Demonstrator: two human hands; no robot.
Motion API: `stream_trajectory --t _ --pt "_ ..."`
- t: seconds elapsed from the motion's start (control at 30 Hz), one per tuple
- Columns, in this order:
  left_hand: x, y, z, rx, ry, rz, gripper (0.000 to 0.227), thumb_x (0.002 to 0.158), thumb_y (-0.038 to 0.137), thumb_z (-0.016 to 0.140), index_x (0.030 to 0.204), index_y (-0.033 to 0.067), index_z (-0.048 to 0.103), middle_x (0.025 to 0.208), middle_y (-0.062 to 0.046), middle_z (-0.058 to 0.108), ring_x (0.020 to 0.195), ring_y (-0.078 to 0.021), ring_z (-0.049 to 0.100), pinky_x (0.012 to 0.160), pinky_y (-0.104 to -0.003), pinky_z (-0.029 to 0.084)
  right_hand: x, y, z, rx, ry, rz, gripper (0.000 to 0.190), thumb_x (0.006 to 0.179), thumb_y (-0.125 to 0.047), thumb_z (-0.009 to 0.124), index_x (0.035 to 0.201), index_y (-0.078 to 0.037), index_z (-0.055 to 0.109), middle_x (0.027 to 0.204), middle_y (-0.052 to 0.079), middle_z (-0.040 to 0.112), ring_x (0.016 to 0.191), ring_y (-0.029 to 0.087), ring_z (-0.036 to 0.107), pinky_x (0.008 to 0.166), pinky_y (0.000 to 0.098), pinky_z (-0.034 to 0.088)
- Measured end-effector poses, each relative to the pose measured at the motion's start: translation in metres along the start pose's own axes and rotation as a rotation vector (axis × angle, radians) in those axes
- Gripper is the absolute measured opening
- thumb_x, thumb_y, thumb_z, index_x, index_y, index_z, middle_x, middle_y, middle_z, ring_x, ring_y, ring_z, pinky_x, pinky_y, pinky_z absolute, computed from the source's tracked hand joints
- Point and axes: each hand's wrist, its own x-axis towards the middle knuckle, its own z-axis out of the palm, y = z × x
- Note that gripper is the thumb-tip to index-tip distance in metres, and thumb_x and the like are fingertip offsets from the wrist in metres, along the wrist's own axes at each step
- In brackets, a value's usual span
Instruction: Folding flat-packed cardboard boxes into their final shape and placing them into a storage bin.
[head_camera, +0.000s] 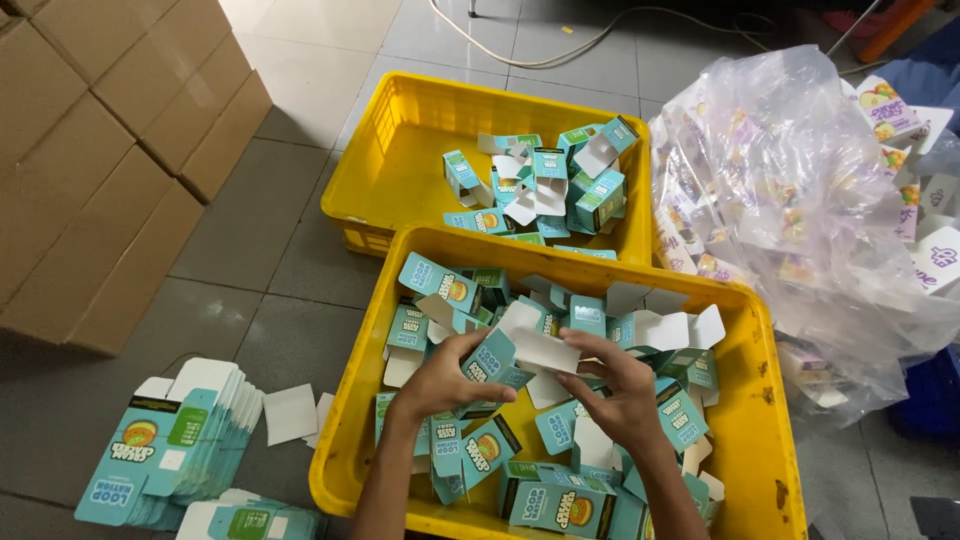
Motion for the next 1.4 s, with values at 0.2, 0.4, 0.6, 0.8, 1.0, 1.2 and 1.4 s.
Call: stream_trajectory --t 0.2,0.4,0.6,0.8,1.0,1.2,1.4 --pt "-0.008 0.011 -0.006 0.261 0.016 0.05 0.081 0.055 0.044 0.093 0.121 0.003 0.072 0.09 -0.003 0.075 0.066 -0.0121 0.062 0.059 -0.028 0.048 0.004 -0.011 0.005 -0.049 -0.159 -0.02 0.032 0.075 -0.002 0.082 0.106 -0.005 0.079 0.112 0.008 0.076 0.087 0.019 0.077 0.077 0.0285 0.068" --pt "-0.006 0.004 0.005 0.321 -0.196 0.04 0.06 0.071 0.038 0.081 0.122 0.0065 0.071 0.109 -0.006 0.073 0.086 -0.0174 0.067 0.077 -0.033 0.053 -0.001 -0.002 0.018 -0.057 -0.262 0.128 0.045 0.068 -0.002 0.086 0.112 -0.004 0.077 0.091 0.007 0.086 0.072 0.014 0.081 0.068 0.0259 0.069" --pt "0.001 -0.022 0.015 0.528 -0.177 0.084 0.086 0.074 0.063 0.075 0.14 0.0103 0.061 0.117 -0.009 0.057 0.108 -0.0263 0.06 0.095 -0.041 0.049 -0.001 0.003 0.022 0.062 -0.28 0.388 0.038 0.068 0.003 0.087 0.106 -0.003 0.083 0.087 0.007 0.085 0.074 0.014 0.077 0.071 0.028 0.068" --pt "-0.007 -0.028 0.025 0.567 -0.025 0.332 0.076 0.06 0.048 0.09 0.126 0.0132 0.074 0.11 -0.003 0.063 0.099 -0.0231 0.055 0.092 -0.039 0.037 -0.006 0.025 0.016 0.355 -0.472 0.41 0.035 0.085 0.004 0.069 0.118 0.009 0.078 0.103 0.015 0.075 0.081 0.018 0.067 0.072 0.0302 0.058" --pt "-0.008 -0.023 0.014 0.509 0.224 0.59 0.067 0.061 0.03 0.095 0.123 0.0158 0.074 0.108 -0.004 0.076 0.089 -0.0208 0.068 0.081 -0.038 0.055 -0.008 0.033 0.032 0.358 -0.467 0.461 0.053 0.089 -0.001 0.051 0.141 -0.001 0.059 0.128 0.014 0.074 0.11 0.024 0.074 0.098 0.0397 0.059" --pt "-0.003 -0.02 0.018 0.421 0.186 0.394 0.088 0.063 0.028 0.093 0.143 0.013 0.058 0.12 -0.008 0.072 0.1 -0.0235 0.07 0.083 -0.041 0.059 -0.011 0.036 0.041 0.308 -0.225 0.548 0.036 0.098 -0.013 0.056 0.132 -0.004 0.061 0.104 0.015 0.077 0.104 0.023 0.075 0.094 0.0382 0.058" --pt "0.003 -0.031 0.031 0.501 0.116 0.395 0.069 0.066 -0.003 0.087 0.129 0.0075 0.063 0.126 -0.005 0.06 0.115 -0.0286 0.063 0.099 -0.044 0.052 -0.007 0.019 0.04 0.086 -0.165 0.545 0.034 0.085 0.0 0.069 0.118 0.0 0.078 0.089 0.013 0.086 0.061 0.013 0.07 0.052 0.0236 0.052"
